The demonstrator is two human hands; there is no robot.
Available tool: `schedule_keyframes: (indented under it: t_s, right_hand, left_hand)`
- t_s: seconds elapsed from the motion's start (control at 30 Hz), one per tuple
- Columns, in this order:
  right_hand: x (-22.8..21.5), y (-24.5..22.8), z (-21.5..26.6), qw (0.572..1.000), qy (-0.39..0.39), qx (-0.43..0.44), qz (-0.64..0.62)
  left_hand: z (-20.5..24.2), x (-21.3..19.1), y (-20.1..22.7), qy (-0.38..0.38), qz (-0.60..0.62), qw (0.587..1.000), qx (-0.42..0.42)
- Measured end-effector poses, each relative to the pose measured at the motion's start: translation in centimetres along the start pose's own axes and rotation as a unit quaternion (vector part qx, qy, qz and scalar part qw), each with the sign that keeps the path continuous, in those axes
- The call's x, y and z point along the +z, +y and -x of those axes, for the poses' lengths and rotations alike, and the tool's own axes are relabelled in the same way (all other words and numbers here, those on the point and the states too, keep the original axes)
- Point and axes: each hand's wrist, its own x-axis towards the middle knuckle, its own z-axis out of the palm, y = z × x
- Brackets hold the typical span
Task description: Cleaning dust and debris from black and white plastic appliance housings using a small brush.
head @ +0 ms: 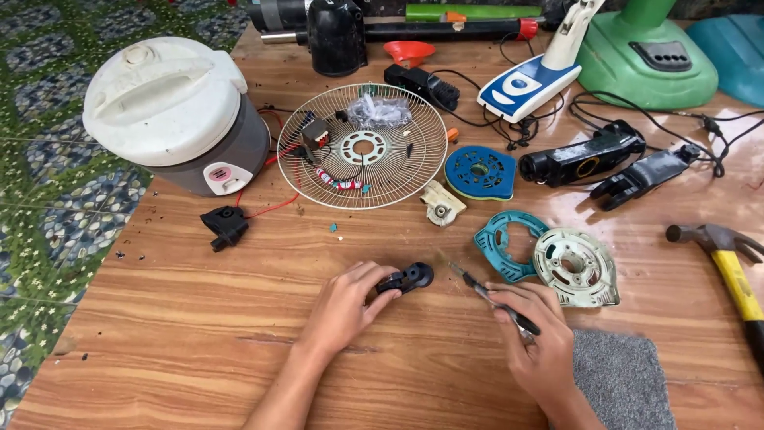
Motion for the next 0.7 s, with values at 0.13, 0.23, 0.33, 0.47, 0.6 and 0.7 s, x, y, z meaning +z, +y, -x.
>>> schedule_keyframes:
  t_s: [0.13,0.23,0.33,0.47,0.6,0.7]
  right_hand:
    - [0.5,2.1,0.2,0.998,0.012,-0.053,-0.009]
    - [-0.2,-0.3,0.1,0.999,0.009,-0.034,-0.006]
    - [0.3,1.3,0.1,0.999,0.009,-0.045,0.003]
    - [-0.6,-0.5,0.0,0.999,0.028,-0.046,-0.002]
    - [0.2,0.0,-0.2,0.998,-0.007,0.006,0.065]
    - [-0.3,-0.7,0.2,0.997,0.03,-0.067,0.019]
  left_hand:
    - [-0.3,0.1,0.0,0.009,-0.006,1.0,0.012]
    - [-0.1,0.2,-0.3,0.01,-0.01,1.0,0.022]
    - [0.0,0.3,-0.3,0.014,-0.014,1.0,0.018]
    - [-0.1,0.4,-0.7,0.02,-0.019,0.999,0.042]
    - [-0.2,0.3,-0.8,0.028,-0.016,0.998,0.051]
    - [0.1,0.6,-0.7,0.028,-0.009,0.998,0.054]
